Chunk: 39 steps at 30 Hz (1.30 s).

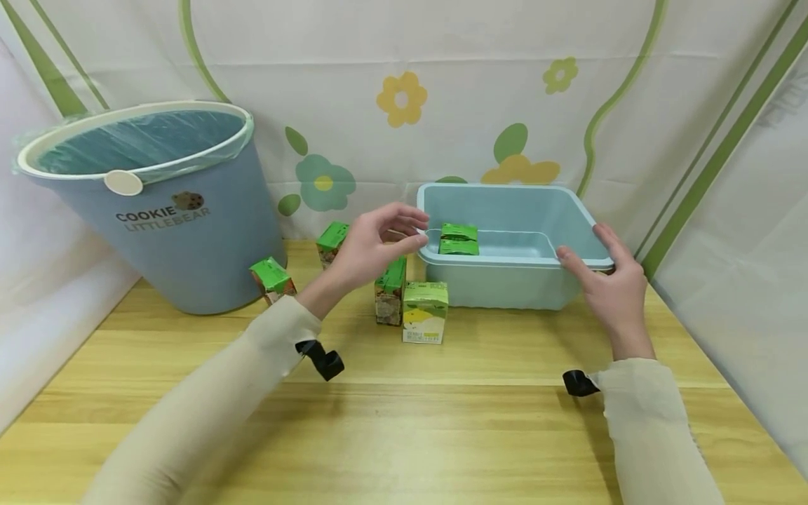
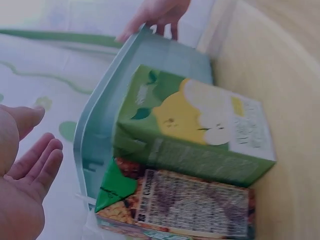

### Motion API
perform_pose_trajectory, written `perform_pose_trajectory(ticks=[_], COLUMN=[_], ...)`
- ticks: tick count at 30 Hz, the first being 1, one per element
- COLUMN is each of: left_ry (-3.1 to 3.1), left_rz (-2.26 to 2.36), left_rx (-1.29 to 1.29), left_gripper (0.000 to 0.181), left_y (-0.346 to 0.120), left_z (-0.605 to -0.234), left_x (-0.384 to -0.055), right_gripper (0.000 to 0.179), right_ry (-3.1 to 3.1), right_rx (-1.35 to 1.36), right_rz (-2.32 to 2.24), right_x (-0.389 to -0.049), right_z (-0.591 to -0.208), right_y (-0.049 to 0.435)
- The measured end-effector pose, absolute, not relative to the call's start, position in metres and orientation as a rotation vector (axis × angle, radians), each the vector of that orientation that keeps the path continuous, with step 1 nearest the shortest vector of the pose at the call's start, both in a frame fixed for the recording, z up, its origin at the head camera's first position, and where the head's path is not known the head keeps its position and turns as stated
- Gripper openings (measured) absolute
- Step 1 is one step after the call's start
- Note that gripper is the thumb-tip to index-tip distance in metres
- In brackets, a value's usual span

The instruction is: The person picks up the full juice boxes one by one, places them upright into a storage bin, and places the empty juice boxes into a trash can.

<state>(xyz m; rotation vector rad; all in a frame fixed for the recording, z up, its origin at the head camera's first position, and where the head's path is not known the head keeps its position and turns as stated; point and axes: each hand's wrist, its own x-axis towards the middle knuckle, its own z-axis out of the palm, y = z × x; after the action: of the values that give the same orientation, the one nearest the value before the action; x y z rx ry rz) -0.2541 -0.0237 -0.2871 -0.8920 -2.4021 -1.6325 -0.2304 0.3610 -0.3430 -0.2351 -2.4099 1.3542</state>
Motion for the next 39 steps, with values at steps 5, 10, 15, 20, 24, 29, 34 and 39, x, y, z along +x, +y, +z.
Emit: perform_pose_trajectory(ticks=[5,10,15,20,24,29,34,39], left_ry=[-2.391,-2.397,-2.429,-2.468,-2.501,-2.544,-2.566,-2.591], left_rz=[-1.612,-1.606,-1.605,-1.551,-1.479,-1.377,-1.295,-1.189], left_rx=[-0.894,-0.869,-0.823,-0.767,-0.75,-0.748,-0.796,-0.843], left_gripper=[0.027,0.027,0.027,0.027,0.028,0.029,0.031,0.033], left_y=[-0.024,-0.025,-0.026,-0.026,-0.026,-0.025,-0.023,-0.022], left_z=[-0.294,-0.3,-0.307,-0.313,-0.318,-0.323,-0.326,-0.327], left_x=[-0.239,-0.228,-0.218,-0.21,-0.206,-0.203,-0.203,-0.203], right_gripper=[0.079,0.079,0.079,0.078,0.078,0.078,0.078,0.078], right_ry=[-2.41,-2.405,-2.417,-2.411,-2.401,-2.4,-2.401,-2.402], right_rx=[-0.227,-0.225,-0.22,-0.213,-0.211,-0.214,-0.216,-0.212], right_rz=[1.347,1.339,1.337,1.343,1.347,1.349,1.348,1.341], right_x=[-0.231,-0.231,-0.231,-0.231,-0.232,-0.232,-0.231,-0.231], right_z=[-0.342,-0.342,-0.342,-0.343,-0.344,-0.343,-0.343,-0.344], right_y=[0.363,0.362,0.361,0.361,0.361,0.361,0.362,0.362])
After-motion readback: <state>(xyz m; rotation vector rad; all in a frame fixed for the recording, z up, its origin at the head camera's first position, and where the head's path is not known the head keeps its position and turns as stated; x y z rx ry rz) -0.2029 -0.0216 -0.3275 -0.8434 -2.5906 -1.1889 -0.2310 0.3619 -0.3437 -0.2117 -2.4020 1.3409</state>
